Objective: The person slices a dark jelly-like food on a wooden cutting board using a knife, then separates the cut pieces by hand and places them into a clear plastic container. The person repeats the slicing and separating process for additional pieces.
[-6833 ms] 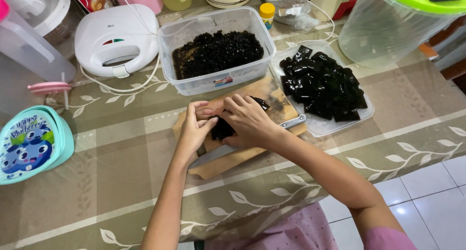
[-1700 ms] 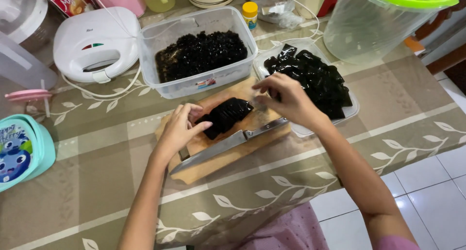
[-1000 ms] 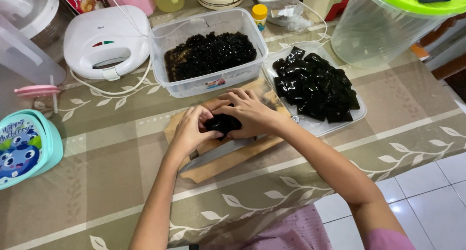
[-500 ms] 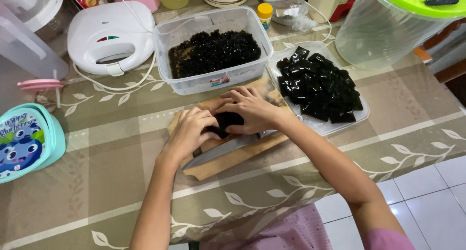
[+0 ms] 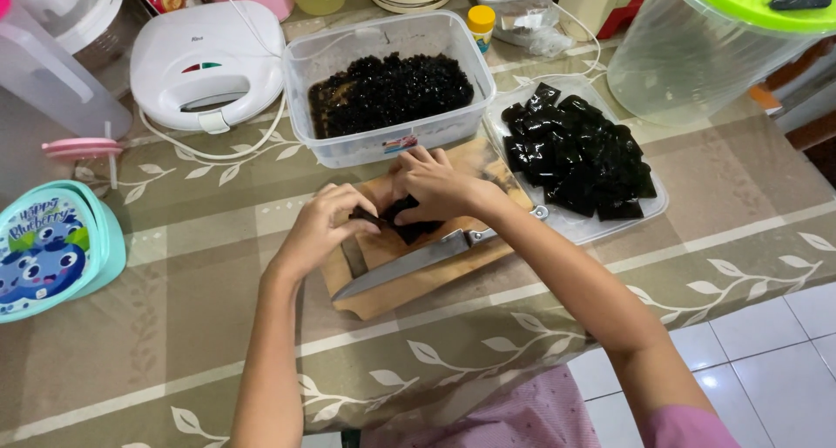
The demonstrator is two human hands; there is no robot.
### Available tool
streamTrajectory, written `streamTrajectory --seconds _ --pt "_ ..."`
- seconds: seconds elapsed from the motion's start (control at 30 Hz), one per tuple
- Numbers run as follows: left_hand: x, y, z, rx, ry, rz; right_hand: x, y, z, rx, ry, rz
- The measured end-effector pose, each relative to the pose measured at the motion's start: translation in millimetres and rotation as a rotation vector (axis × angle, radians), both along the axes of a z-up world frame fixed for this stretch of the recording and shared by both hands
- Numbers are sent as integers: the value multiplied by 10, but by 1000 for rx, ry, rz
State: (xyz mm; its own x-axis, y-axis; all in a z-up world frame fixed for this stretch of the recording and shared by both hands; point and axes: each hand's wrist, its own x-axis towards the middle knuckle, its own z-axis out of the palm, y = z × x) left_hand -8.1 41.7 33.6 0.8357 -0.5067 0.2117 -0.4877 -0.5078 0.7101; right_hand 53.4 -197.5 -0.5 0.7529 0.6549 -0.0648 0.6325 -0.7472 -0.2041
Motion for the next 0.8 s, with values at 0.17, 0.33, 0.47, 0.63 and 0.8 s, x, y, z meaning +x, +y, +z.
streamTrajectory --seconds 0.17,0.33,0.47,0.63,0.8 --pt "115 106 -181 -221 142 85 -144 -17 175 67 -14 20" --pt "214 132 -417 -567 326 146 -331 -180 440 151 -22 20" --pt "222 98 -534 -840 371 143 -339 -448 454 356 32 -32" --pt "156 -258 -193 -847 381 146 -435 -1052 653 572 152 -192" --pt "248 -813 49 -558 370 87 -245 -1945 497 712 33 -633"
